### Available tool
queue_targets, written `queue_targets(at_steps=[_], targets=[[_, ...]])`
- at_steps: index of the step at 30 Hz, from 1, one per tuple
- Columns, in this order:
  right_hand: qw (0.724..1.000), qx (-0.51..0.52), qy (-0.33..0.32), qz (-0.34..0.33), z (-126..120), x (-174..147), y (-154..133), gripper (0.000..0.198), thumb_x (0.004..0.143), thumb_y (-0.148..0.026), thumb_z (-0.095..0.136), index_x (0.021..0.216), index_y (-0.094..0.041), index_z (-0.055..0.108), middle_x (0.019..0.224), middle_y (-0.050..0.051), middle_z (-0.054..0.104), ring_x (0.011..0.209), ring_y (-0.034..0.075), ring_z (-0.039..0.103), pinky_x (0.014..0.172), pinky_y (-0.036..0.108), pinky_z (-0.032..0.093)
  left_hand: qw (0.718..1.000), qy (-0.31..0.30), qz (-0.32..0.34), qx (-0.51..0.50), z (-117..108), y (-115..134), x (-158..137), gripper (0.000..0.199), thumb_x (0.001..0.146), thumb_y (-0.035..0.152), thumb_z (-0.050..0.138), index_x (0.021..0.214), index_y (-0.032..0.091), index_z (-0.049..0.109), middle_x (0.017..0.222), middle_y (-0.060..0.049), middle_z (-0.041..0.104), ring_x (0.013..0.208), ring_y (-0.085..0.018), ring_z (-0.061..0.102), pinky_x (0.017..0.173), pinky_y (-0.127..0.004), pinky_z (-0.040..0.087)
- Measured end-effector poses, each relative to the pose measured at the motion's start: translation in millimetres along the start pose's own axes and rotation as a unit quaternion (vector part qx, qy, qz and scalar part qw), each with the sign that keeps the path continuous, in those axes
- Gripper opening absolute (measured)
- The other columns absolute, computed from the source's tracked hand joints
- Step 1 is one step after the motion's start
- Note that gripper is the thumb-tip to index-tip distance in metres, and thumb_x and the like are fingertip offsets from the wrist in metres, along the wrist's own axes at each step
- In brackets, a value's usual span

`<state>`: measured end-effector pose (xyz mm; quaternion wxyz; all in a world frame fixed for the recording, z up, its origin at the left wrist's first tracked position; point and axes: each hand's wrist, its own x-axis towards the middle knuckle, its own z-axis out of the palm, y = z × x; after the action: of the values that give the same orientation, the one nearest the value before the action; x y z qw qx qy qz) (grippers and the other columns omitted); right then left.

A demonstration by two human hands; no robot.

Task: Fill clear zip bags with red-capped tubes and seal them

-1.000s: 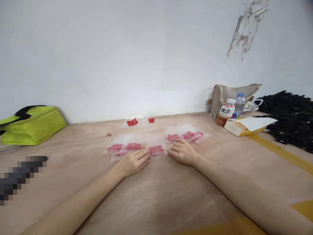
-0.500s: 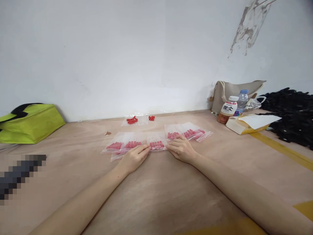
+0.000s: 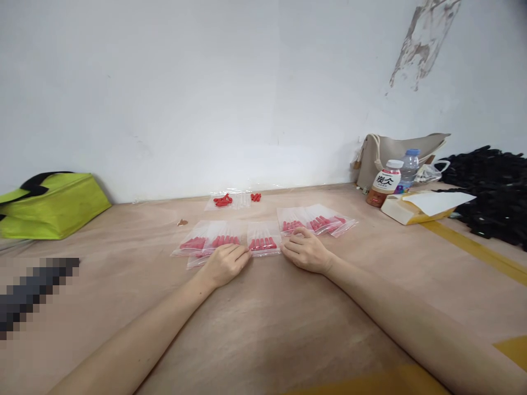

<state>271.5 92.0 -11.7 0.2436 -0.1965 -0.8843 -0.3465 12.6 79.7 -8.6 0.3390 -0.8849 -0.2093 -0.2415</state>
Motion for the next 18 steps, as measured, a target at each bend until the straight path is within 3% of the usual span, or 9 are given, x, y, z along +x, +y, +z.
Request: queue_targets(at_steps=[6,10,18], targets=[[0.999,-0.025,0.047,-0.001,2.2,0.8,-1.1,0.022,0.087,-0.011,0.04,0.077,-0.018,0.058,0.067,-0.001,0.056,0.067,0.01,0.045,0.075,0.031,0.033,0.999,0.045,-0.012,-0.024,-2.1,1.8,2.4,0.013,0.083,0.011,0.05,0.073,0.014,0.058,0.07,-0.002,0.063,0.063,-0.013,0.058,0.06,-0.025,0.047],[0.997,-0.02,0.071,0.01,5.8,2.5,-3.3,0.021,0.086,-0.009,0.043,0.073,-0.017,0.057,0.062,-0.002,0.052,0.065,0.01,0.043,0.075,0.03,0.032,0.998,0.039,-0.031,-0.041,-2.1,4.4,8.9,0.013,0.084,0.012,0.048,0.076,0.015,0.058,0.073,-0.003,0.064,0.067,-0.013,0.058,0.064,-0.026,0.047],[0.997,-0.013,0.07,0.025,10.1,4.0,-6.7,0.024,0.086,-0.008,0.042,0.07,-0.016,0.057,0.061,-0.001,0.053,0.064,0.01,0.043,0.075,0.031,0.032,0.996,0.073,-0.005,-0.046,19.7,19.6,40.5,0.007,0.083,0.013,0.052,0.086,0.014,0.058,0.081,-0.003,0.066,0.073,-0.015,0.059,0.066,-0.027,0.048]])
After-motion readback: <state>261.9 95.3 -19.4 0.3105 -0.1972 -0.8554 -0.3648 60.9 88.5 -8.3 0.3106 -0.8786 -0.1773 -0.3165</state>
